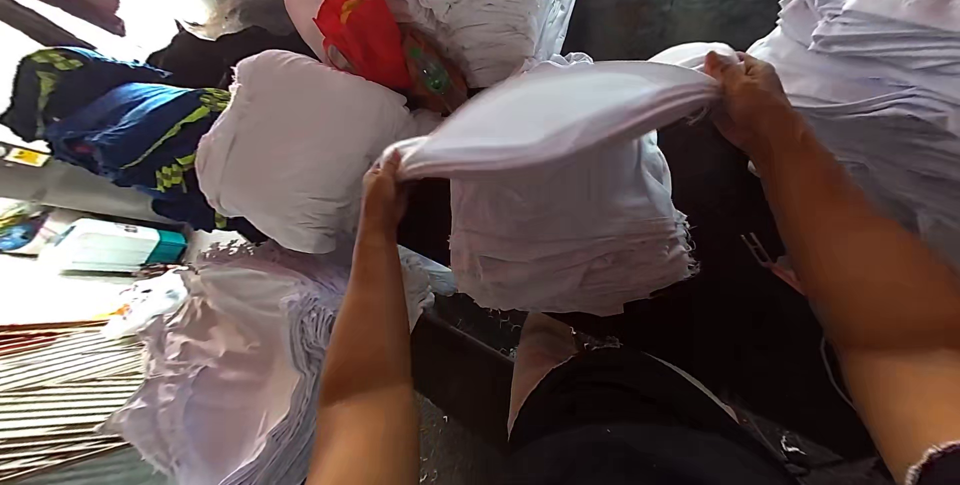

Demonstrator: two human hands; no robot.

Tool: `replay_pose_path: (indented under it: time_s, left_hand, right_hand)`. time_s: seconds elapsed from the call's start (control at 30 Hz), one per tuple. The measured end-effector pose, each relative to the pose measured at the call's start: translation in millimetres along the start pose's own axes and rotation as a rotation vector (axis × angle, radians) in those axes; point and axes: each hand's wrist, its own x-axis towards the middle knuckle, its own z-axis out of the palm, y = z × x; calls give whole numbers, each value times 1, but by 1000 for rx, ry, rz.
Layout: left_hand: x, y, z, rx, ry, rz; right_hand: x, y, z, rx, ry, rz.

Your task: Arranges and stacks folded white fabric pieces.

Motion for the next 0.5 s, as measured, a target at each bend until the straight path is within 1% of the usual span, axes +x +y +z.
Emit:
replay_pose_path:
  time_s: [0.03,0.07,0.1,0.17,0.23,0.27,0.3,0.33,0.4,0.43,0.47,0.5]
  left_hand:
    - [4,4,-3,-9,31,45]
    - [4,2,-4,91,58,33]
    - [1,-4,-3,247,68,-35]
    - [0,-34,-2,505,15,-217]
    - [0,-73,0,616,-38,-339]
    - [-6,-86,3,661,-81,-410]
    - [-11,-96,5,698,-131,-497]
    - [-15,-103,5,730,-172,-580]
    - [-17,-104,3,790,-242,-693]
    - [-15,-100,2,848,-293,-695]
    - [-11,-91,0,880,-341,-656]
    - [-5,-79,-1,846,-376,-565]
  right_hand:
    - [-5,0,3,24,49,7]
    - [-13,5,5,-59,74,59]
    - [-22,19,6,-186,59,144]
    - [-37,66,9,-346,-1,347]
    - [-51,118,4,-406,-74,514]
    - [-59,132,2,-401,-133,591]
    - [-66,140,0,-369,-162,641]
    - [-71,144,-1,-325,-158,654]
    - [-77,145,-4,-281,-130,636]
    - [-79,142,-4,-271,-123,633]
    - [-80,137,-3,-263,-121,640]
    - [-81,132,-2,-252,-115,653]
